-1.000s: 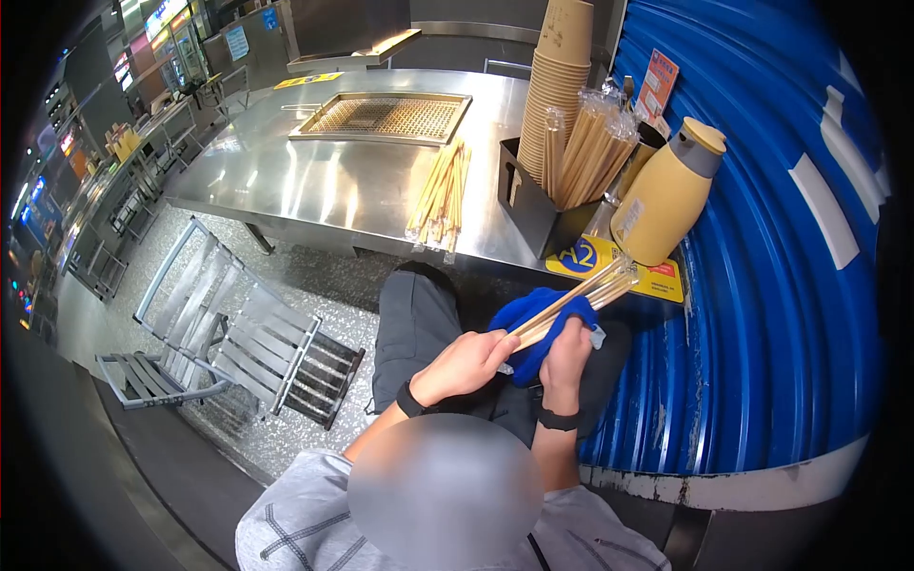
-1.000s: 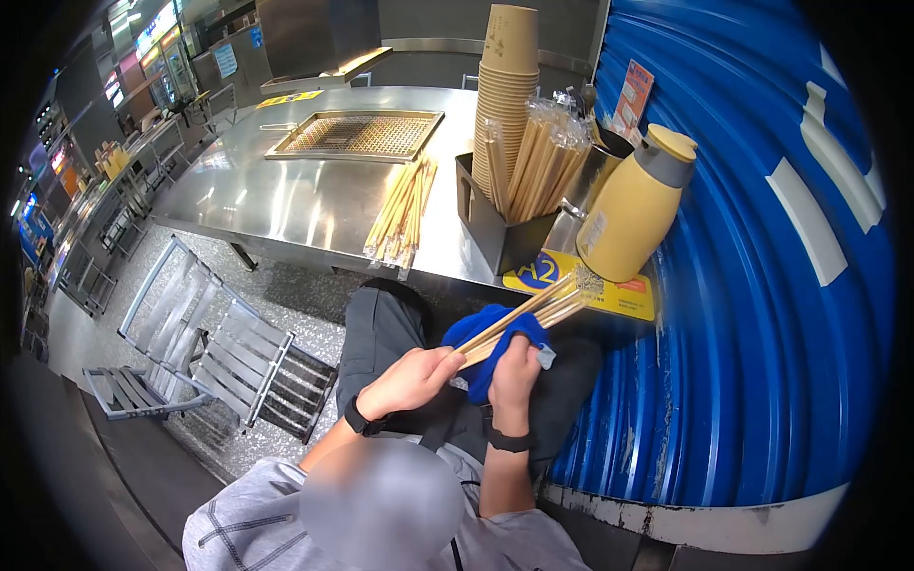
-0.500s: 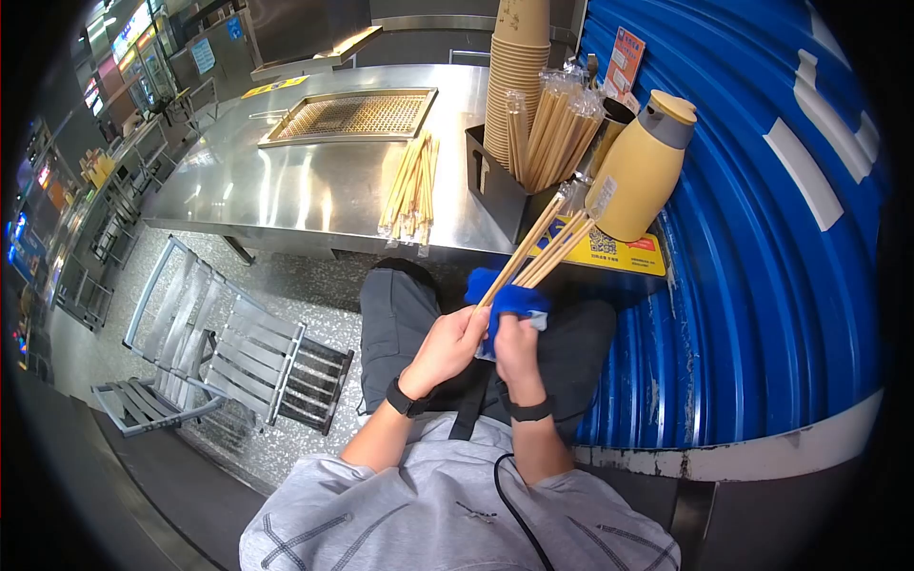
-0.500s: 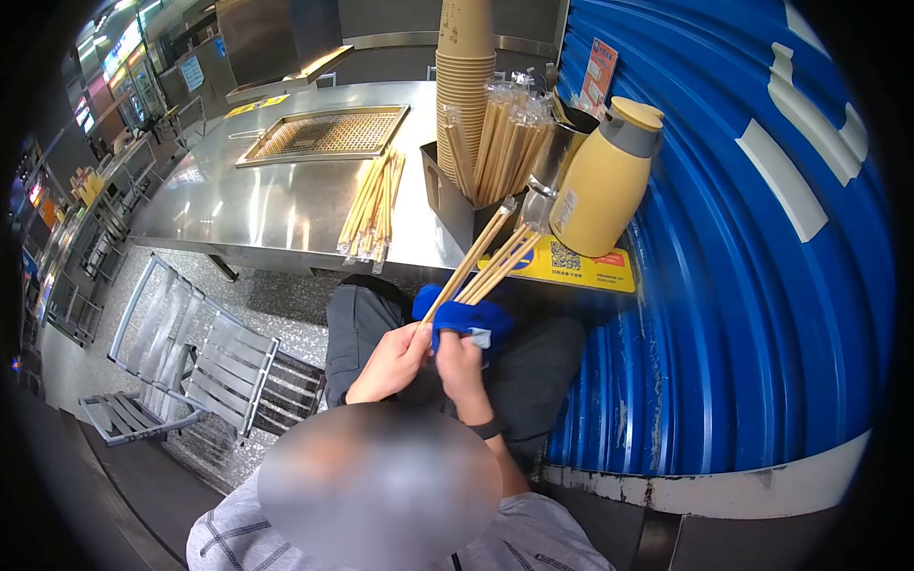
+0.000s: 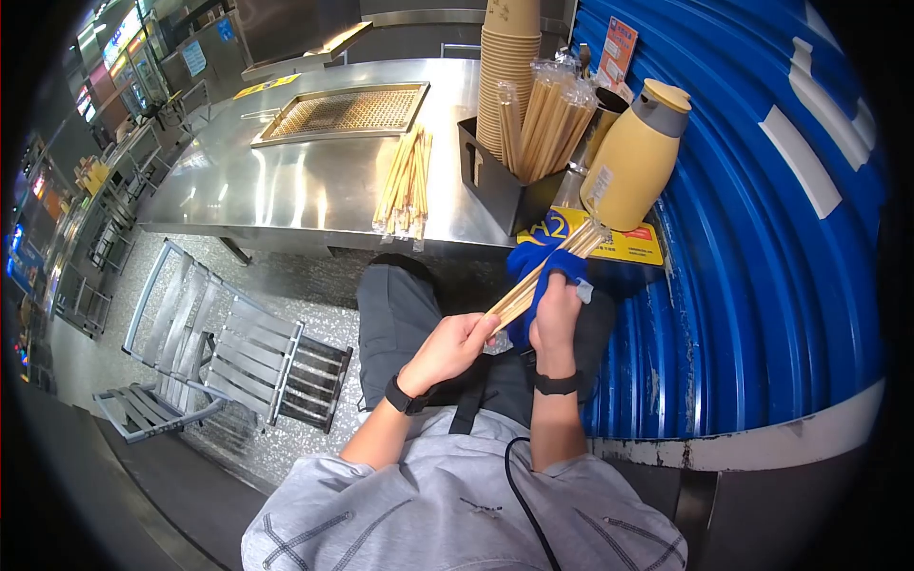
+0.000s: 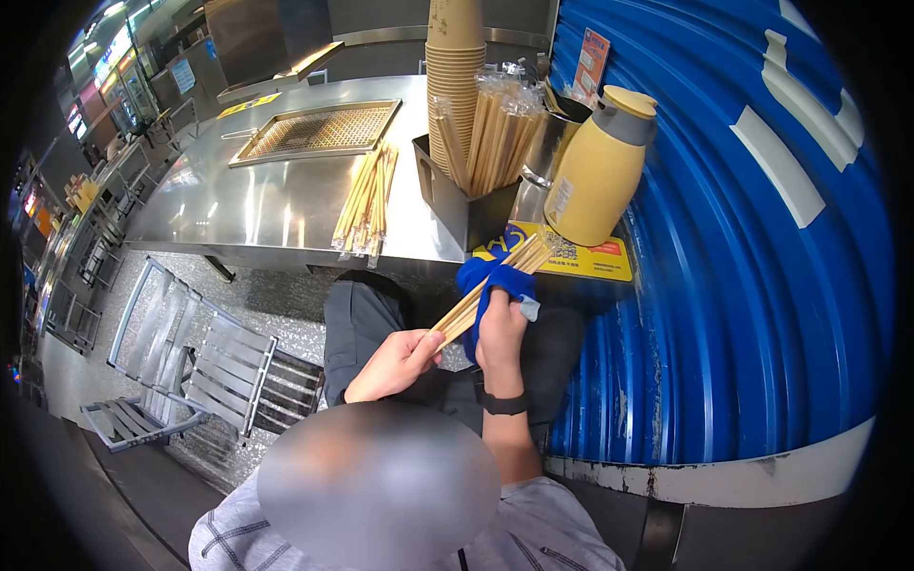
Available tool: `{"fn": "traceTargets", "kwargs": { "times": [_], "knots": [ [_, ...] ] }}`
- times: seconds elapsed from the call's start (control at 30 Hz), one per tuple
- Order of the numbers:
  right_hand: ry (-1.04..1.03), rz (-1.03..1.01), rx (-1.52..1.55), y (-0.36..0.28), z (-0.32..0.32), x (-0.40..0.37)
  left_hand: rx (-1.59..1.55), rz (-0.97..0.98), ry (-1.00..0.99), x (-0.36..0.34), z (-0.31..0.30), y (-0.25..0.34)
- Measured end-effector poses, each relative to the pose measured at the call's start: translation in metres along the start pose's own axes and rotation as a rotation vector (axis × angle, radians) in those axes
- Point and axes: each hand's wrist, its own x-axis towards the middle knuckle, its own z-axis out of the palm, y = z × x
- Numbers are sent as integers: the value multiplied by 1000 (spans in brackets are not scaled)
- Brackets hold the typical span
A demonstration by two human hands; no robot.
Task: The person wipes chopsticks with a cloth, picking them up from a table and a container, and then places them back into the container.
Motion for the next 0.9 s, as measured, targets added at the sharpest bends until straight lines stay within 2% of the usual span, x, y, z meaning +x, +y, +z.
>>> {"fn": "traceTargets", "kwargs": {
  "times": [0.17,0.27,0.3,0.33,0.43,0.5,0.6,0.63,0.73,0.8,0.83,0.9],
  "knots": [
    [-158,26,-116,27,1,-25,-16,46,82,10,5,-7],
    [-95,66,-65,13,6,-18,60,28,79,11,5,-7],
    [52,110,-36,24,-2,-3,78,76,99,11,7,-6],
    [129,161,-52,8,1,6,75,46,64,10,6,-6],
    [13,42,68,-14,-11,48,50,17,-17,5,4,-14],
    [9,-55,50,-18,-10,54,39,39,16,4,7,-12],
    [-25,-33,-56,-13,-9,35,63,52,48,4,8,-10],
    [36,-39,-54,-4,-6,27,59,54,59,5,10,-11],
    [27,-9,-104,26,-7,-4,72,65,101,6,12,-7],
    [-49,56,-157,33,-6,-25,90,70,131,6,13,-3],
    [-96,-63,-162,34,0,-31,97,115,151,8,12,-11],
    [-67,-29,-167,36,-2,-30,122,115,153,9,11,-9]
  ]
}}
